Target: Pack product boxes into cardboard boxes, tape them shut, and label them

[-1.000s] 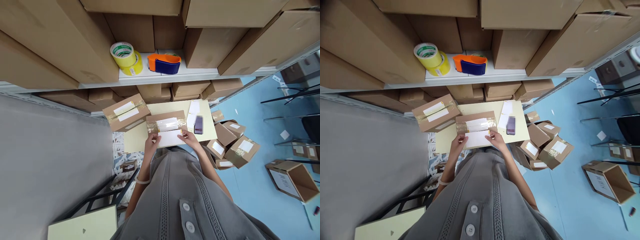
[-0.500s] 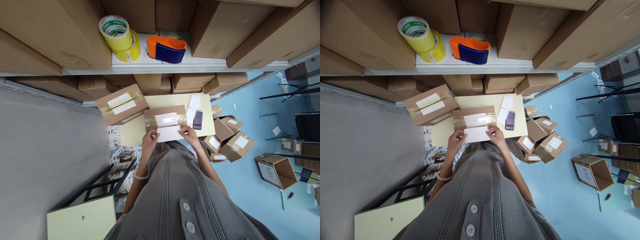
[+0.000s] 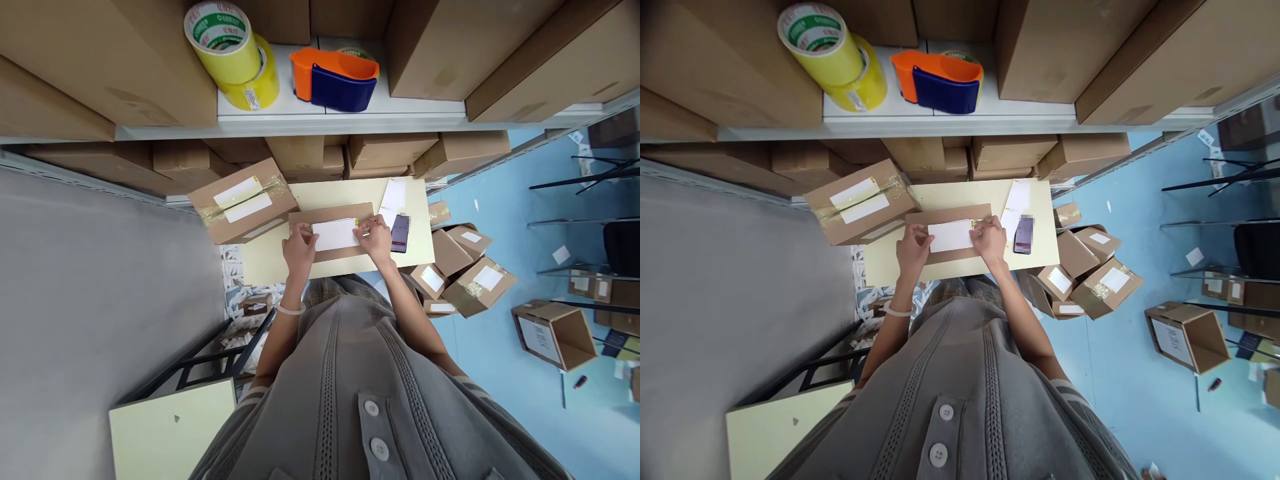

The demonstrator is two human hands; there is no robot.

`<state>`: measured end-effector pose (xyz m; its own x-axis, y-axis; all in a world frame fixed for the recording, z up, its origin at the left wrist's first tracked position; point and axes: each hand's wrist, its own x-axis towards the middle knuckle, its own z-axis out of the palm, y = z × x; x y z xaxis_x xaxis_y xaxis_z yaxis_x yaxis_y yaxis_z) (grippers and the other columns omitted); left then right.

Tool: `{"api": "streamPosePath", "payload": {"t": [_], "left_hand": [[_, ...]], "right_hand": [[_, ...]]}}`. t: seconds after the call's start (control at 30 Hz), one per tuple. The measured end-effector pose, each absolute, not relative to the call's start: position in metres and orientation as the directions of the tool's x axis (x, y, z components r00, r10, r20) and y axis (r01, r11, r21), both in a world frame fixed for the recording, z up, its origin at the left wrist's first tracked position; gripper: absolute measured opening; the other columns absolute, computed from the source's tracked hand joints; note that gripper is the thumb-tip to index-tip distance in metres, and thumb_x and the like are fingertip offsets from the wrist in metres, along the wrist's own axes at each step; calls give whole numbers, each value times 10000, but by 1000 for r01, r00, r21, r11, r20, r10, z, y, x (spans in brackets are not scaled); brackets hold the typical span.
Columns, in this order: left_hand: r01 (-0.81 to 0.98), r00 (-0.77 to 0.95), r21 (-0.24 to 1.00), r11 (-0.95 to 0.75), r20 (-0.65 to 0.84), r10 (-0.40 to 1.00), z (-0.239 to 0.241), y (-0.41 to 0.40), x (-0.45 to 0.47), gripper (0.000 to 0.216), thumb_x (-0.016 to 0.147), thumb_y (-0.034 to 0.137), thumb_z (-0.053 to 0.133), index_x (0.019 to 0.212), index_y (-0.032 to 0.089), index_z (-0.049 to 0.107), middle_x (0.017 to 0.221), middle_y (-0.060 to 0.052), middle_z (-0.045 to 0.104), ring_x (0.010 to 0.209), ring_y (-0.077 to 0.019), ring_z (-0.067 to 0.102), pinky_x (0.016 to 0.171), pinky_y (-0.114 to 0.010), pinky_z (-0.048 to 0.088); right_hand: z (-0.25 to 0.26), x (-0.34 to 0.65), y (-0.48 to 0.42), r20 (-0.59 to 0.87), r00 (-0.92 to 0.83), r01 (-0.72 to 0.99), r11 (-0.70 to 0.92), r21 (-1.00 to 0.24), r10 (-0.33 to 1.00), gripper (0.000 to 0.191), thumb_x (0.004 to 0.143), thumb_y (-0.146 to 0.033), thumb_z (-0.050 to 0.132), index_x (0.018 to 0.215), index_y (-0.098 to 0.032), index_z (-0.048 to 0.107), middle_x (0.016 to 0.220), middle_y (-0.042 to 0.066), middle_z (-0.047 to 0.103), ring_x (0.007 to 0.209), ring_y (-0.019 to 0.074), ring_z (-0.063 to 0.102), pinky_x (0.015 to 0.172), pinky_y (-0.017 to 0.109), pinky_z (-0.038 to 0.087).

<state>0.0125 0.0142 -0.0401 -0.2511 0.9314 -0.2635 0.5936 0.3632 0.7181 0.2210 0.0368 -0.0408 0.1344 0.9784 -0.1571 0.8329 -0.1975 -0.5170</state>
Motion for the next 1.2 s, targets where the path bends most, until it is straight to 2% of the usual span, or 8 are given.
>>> {"api": "streamPosePath", "payload": {"t": [0.13,0.33,0.53,0.83,1.2], "left_hand": [[629,-250,687,363,-263,932,-44,16,17,228,865,271,626,1070,255,528,890,-29,746,955,-280,680,965,-440,366],[630,-257,689,358,-250,934,-52,17,21,244,872,257,608,1103,246,531,914,-55,750,993,-298,673,984,-450,351],[641,-271,680,357,-234,934,-57,17,24,239,881,249,602,1110,249,530,923,-49,747,997,-290,674,994,-444,341],[669,-266,665,332,-202,942,-64,17,28,226,894,232,579,1118,233,544,844,-47,727,940,-287,682,979,-419,334],[722,-248,625,298,-169,954,-65,15,29,241,917,243,557,1154,203,545,886,-80,737,963,-283,685,980,-407,325]], "right_hand": [[-49,220,40,-164,120,868,-184,-462,979,127,846,-297,648,762,-201,641,1068,91,554,950,250,603,912,414,436],[-57,219,41,-159,107,883,-167,-438,981,129,868,-305,623,796,-199,636,1078,102,565,943,255,597,932,421,425],[-58,216,45,-217,109,906,-186,-379,970,134,899,-301,592,856,-183,639,1137,118,547,1000,267,588,969,426,395],[-64,213,44,-152,112,906,-164,-390,982,110,877,-276,590,830,-183,627,1112,128,560,1029,282,568,947,445,396],[-63,206,38,-146,179,912,-219,-348,973,127,903,-279,561,861,-170,613,1144,159,539,1076,304,530,951,468,380]]}}
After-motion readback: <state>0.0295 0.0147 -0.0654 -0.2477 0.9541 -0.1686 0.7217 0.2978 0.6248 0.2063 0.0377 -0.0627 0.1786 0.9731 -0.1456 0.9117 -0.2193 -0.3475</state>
